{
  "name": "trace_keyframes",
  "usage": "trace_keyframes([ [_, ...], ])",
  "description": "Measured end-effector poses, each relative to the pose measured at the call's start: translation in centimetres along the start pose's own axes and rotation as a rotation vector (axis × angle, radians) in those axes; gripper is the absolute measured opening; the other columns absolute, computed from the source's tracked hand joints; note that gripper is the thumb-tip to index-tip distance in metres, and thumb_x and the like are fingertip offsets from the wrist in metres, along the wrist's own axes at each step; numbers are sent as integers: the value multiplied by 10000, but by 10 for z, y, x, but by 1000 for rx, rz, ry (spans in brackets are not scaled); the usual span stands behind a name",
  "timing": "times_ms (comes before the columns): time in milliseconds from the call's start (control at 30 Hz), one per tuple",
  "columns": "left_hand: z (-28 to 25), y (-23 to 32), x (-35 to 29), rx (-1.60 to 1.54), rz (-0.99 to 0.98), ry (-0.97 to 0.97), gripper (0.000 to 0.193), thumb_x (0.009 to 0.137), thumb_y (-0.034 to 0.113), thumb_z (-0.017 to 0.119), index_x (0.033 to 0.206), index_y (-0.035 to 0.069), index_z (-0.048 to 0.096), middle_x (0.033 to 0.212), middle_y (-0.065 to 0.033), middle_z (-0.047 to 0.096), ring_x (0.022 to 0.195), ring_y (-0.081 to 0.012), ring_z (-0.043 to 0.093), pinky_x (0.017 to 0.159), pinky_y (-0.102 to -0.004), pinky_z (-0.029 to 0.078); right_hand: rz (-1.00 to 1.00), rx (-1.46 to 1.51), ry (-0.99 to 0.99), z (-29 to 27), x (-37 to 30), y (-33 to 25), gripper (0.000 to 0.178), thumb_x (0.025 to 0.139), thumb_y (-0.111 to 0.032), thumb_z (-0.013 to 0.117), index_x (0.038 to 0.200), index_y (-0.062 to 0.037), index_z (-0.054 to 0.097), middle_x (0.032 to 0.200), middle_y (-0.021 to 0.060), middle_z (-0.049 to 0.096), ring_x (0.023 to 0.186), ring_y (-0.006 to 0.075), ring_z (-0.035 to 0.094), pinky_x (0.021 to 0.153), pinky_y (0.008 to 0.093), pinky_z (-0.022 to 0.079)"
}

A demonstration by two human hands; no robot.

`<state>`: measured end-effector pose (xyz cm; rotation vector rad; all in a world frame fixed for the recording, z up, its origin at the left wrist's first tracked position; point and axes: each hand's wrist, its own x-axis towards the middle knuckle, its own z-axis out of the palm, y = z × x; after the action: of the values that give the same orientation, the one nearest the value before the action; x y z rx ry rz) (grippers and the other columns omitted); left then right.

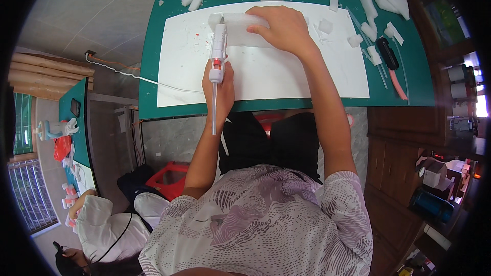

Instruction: The person assembles foam structures by applying hot glue to foam pieces using a hot glue gun and joining the pieces together by hand.

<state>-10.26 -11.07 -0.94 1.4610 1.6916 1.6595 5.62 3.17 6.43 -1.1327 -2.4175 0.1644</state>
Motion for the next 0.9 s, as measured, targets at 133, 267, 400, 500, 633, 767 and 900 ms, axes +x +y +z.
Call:
trace_keyframes([
  [133, -1, -3, -1, 6, -72, -21, 162, 996, 110, 575, 1053, -41, 582, 797, -87, 566, 702, -137, 491, 654, -318, 452, -13, -5, -1, 0, 1, 1, 387, 885, -415, 690, 1202, -196, 717, 1083, 66, 743, 1003, 279, 686, 844, 421, 523],
  [267, -1, -2, 0, 24, -95, -29, 211, 995, 121, 580, 1115, -52, 600, 841, -105, 607, 717, -136, 520, 669, -313, 466, -5, -1, -5, -1, 0, 0, 385, 885, -410, 691, 1204, -196, 717, 1088, 66, 742, 1008, 278, 686, 846, 421, 524],
  [400, -3, 0, -1, 32, -101, -36, 230, 993, 123, 580, 1128, -63, 602, 915, -140, 650, 774, -157, 564, 719, -317, 486, -8, -5, -2, -1, 0, 0, 386, 886, -408, 691, 1205, -192, 716, 1095, 66, 742, 1017, 277, 685, 855, 418, 524],
  [500, -3, 2, -1, 23, -116, -45, 236, 993, 122, 577, 1134, -67, 598, 951, -164, 661, 813, -183, 591, 755, -331, 495, -13, -2, 5, 0, 0, 1, 389, 886, -409, 690, 1207, -191, 716, 1106, 65, 740, 1024, 276, 683, 862, 417, 523],
  [633, -3, 7, 0, 27, -125, -50, 236, 994, 121, 572, 1133, -68, 597, 971, -181, 665, 839, -205, 611, 777, -341, 500, -9, 4, 3, 1, 0, 2, 391, 886, -408, 691, 1211, -191, 714, 1126, 63, 736, 1034, 275, 681, 875, 416, 520],
  [767, -4, 3, -1, 42, -109, -55, 231, 996, 116, 567, 1135, -66, 596, 981, -188, 667, 856, -216, 620, 794, -347, 501, 16, 33, -22, -3, 0, -3, 373, 883, -394, 692, 1179, -169, 724, 1145, 73, 731, 1037, 305, 669, 884, 399, 514],
  [900, -4, 5, -1, 48, -117, -55, 224, 995, 109, 567, 1135, -63, 595, 981, -185, 666, 852, -214, 617, 794, -346, 499, 8, 4, -16, -2, 0, -1, 389, 885, -406, 691, 1207, -189, 714, 1120, 62, 738, 1033, 273, 682, 873, 417, 522],
])
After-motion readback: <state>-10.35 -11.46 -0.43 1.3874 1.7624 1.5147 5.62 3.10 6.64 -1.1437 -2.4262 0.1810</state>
